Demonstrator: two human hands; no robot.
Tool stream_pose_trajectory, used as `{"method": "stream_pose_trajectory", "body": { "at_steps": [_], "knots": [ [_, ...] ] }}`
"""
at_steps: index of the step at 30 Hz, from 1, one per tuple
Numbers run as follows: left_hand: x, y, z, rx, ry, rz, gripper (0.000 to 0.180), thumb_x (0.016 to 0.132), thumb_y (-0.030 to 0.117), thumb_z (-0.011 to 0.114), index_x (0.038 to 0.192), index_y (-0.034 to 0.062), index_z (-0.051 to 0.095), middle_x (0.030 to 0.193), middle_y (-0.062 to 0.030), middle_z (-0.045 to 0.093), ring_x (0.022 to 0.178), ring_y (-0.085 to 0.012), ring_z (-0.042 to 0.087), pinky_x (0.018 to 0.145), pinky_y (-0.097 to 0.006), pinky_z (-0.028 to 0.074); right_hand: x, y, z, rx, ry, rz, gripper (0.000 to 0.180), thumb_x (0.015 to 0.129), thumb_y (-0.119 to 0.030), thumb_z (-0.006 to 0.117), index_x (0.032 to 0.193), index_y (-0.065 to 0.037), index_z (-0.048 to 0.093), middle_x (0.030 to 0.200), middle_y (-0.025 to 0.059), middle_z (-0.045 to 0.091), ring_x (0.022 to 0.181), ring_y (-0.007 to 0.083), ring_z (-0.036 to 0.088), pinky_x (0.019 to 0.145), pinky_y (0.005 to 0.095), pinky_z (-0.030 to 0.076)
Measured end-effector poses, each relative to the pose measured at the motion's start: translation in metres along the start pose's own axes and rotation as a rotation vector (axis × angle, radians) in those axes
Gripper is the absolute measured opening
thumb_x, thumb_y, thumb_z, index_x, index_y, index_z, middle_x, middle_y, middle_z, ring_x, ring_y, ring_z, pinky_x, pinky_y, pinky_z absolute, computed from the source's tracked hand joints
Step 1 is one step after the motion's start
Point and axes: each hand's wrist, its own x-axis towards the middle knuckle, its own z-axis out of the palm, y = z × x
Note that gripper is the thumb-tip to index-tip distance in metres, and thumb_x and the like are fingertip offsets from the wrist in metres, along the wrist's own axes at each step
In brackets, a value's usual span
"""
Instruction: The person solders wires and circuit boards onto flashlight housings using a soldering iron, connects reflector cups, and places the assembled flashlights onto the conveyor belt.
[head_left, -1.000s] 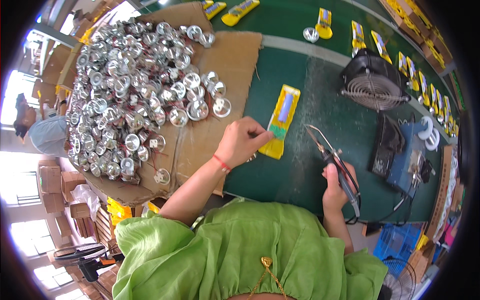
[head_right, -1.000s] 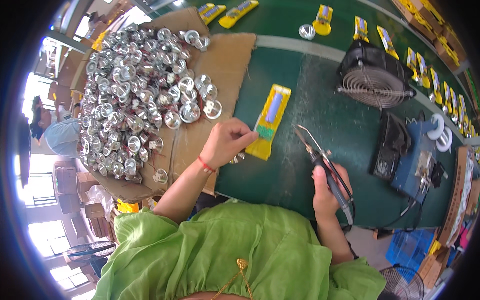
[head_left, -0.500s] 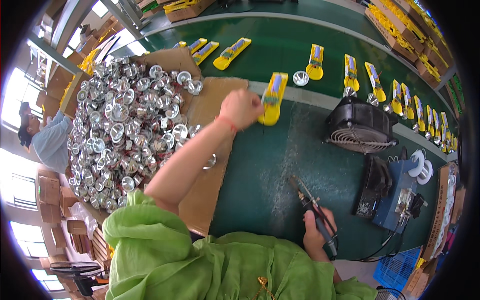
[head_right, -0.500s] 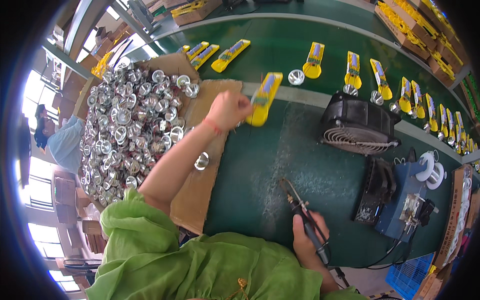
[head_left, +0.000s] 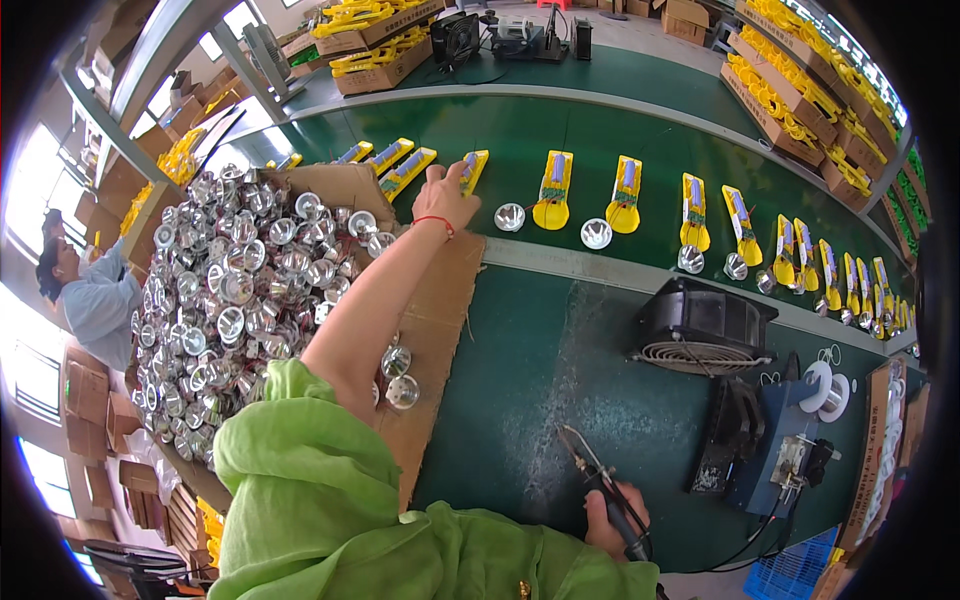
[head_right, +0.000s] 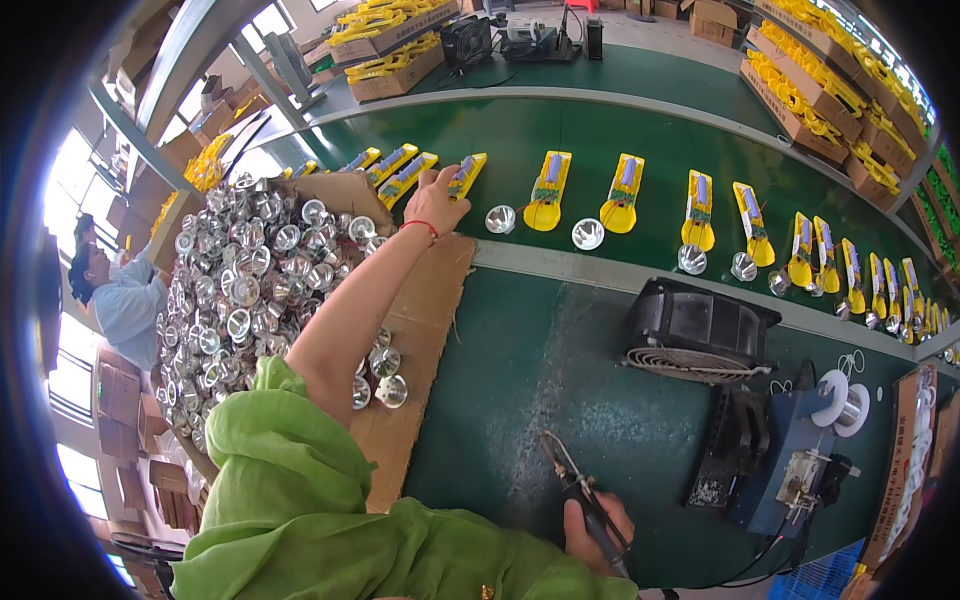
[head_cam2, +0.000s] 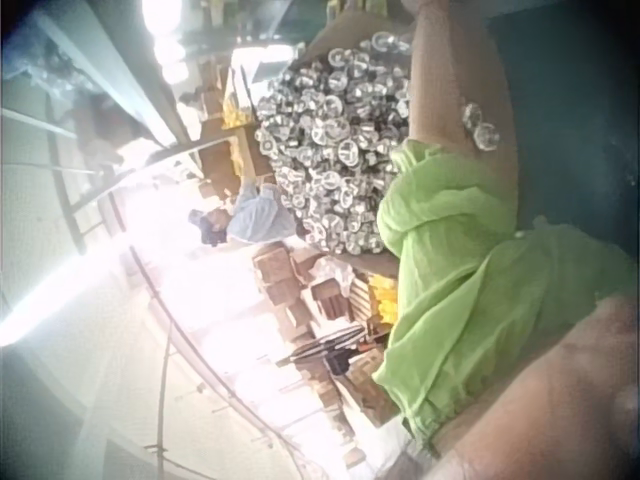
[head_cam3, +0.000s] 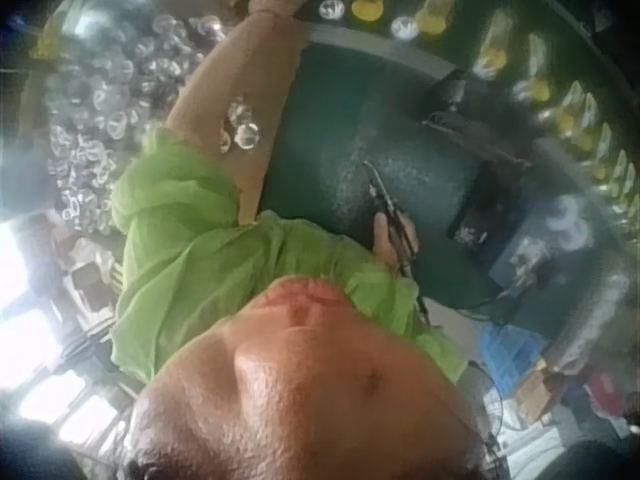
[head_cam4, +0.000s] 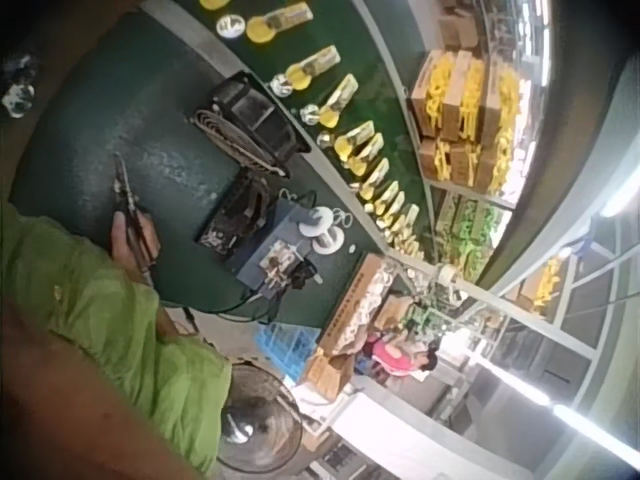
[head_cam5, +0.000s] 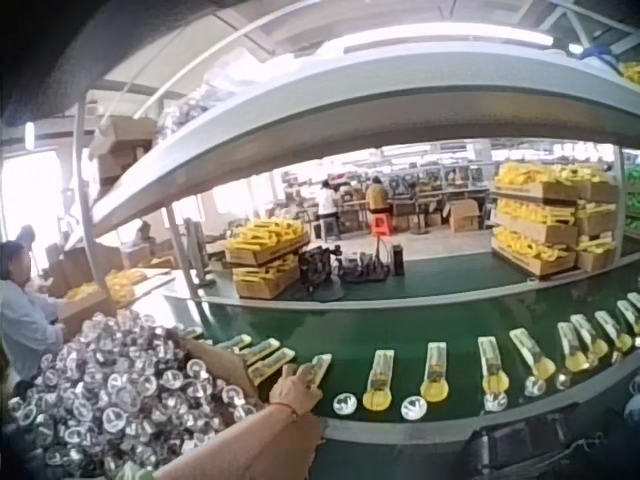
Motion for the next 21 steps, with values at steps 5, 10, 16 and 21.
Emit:
{"method": "stream_pose_trajectory", "body": {
  "at_steps": [5,10,16,21],
  "knots": [
    [-0.102,0.029,-0.043,0.053,-0.093,0.215,0.069,0.073,0.027,0.066,0.138,0.0241,0.045,0.128,-0.0163,0.044,0.105,-0.036,0.058,0.086,-0.044,0.052,0.001,0.0,0.003,-0.01,0.04,0.058,0.024,0.079,-0.015,0.074,0.092,0.001,0.062,0.077,0.0102,0.065,0.065,0.0162,0.062,0.062,0.0297,0.049],
    [-0.233,0.052,-0.058,-0.072,-0.028,0.292,0.053,0.073,0.024,0.067,0.124,0.0169,0.054,0.127,-0.0164,0.045,0.104,-0.0373,0.058,0.081,-0.044,0.054,0.005,-0.005,0.01,0.073,0.106,-0.001,0.022,0.08,-0.013,0.073,0.091,0.002,0.062,0.073,0.0079,0.064,0.064,0.0137,0.061,0.061,0.0276,0.049],
    [-0.341,0.056,-0.069,-0.277,-0.059,0.291,0.06,0.079,0.033,0.07,0.13,0.0105,0.048,0.13,-0.0176,0.043,0.108,-0.0384,0.055,0.087,-0.044,0.05,0.002,-0.008,0.013,0.288,0.165,0.015,0.017,0.084,-0.008,0.07,0.094,0.002,0.062,0.073,0.0065,0.064,0.06,0.0111,0.059,0.056,0.0246,0.049],
    [-0.408,0.015,-0.086,-0.214,0.068,0.416,0.054,0.084,0.032,0.065,0.131,0.0105,0.048,0.131,-0.016,0.045,0.11,-0.0343,0.051,0.092,-0.043,0.043,0.001,-0.007,0.012,0.31,0.171,-0.018,0.015,0.085,-0.01,0.07,0.091,0.002,0.062,0.075,0.0064,0.063,0.06,0.0095,0.058,0.055,0.0226,0.047]
  ]
}}
